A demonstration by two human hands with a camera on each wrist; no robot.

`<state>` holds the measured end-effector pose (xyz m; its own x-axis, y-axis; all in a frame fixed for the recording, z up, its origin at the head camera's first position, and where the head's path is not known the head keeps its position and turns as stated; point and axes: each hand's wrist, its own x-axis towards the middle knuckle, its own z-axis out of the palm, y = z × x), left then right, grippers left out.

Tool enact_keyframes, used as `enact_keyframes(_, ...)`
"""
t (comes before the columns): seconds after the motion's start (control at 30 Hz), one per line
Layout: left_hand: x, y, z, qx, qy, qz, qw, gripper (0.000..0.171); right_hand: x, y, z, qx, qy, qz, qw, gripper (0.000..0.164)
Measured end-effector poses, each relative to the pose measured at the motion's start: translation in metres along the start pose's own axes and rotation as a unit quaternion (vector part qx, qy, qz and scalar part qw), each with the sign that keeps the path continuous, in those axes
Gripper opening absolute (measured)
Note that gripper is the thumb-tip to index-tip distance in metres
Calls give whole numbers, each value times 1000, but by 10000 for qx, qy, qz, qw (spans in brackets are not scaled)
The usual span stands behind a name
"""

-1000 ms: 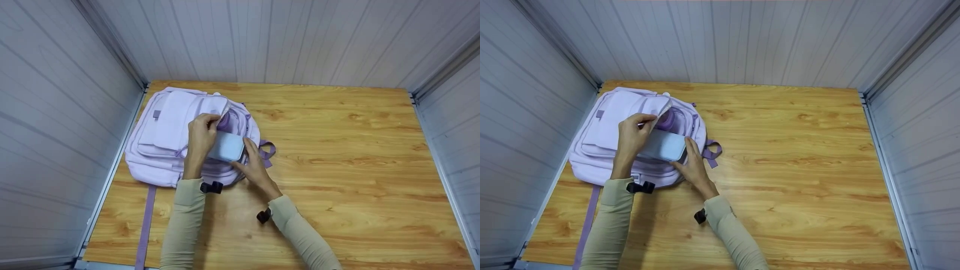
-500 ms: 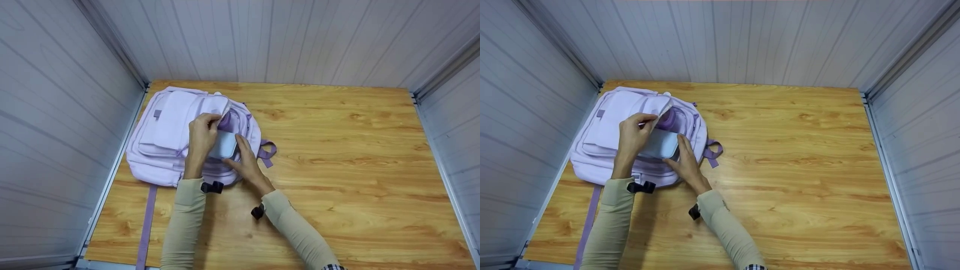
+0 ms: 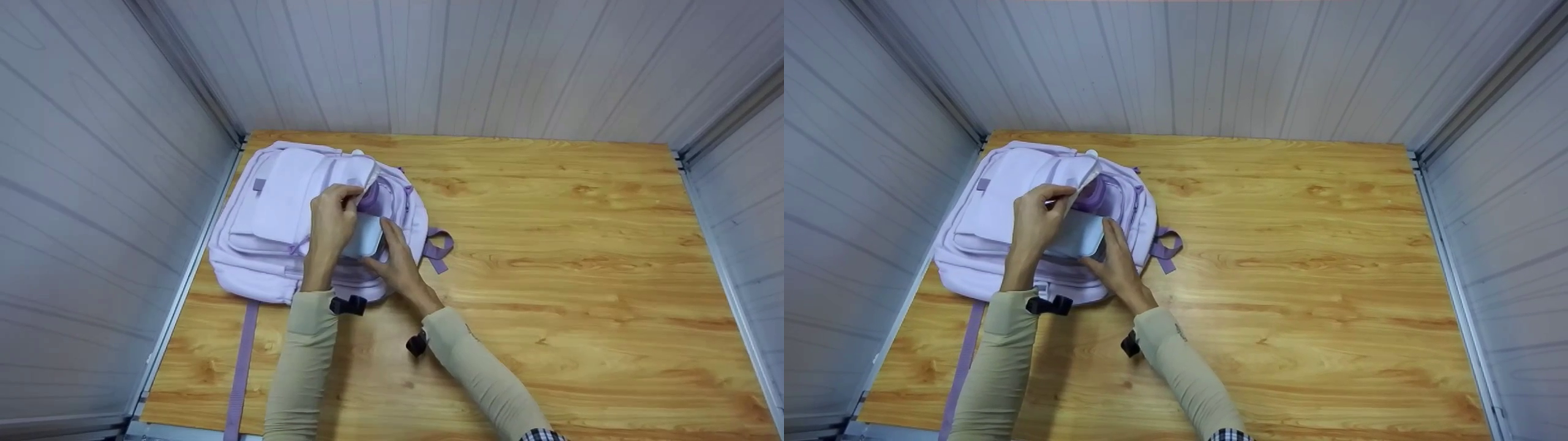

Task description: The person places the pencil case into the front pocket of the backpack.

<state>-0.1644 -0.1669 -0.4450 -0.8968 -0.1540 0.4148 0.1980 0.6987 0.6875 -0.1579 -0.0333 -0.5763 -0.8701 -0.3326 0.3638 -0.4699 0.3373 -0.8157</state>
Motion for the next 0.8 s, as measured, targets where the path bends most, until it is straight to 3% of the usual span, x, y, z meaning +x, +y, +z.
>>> enact_keyframes(0.8, -2, 0, 1, -65, -75, -88, 9999, 14, 12, -5, 14, -19, -182, 161, 9997, 88)
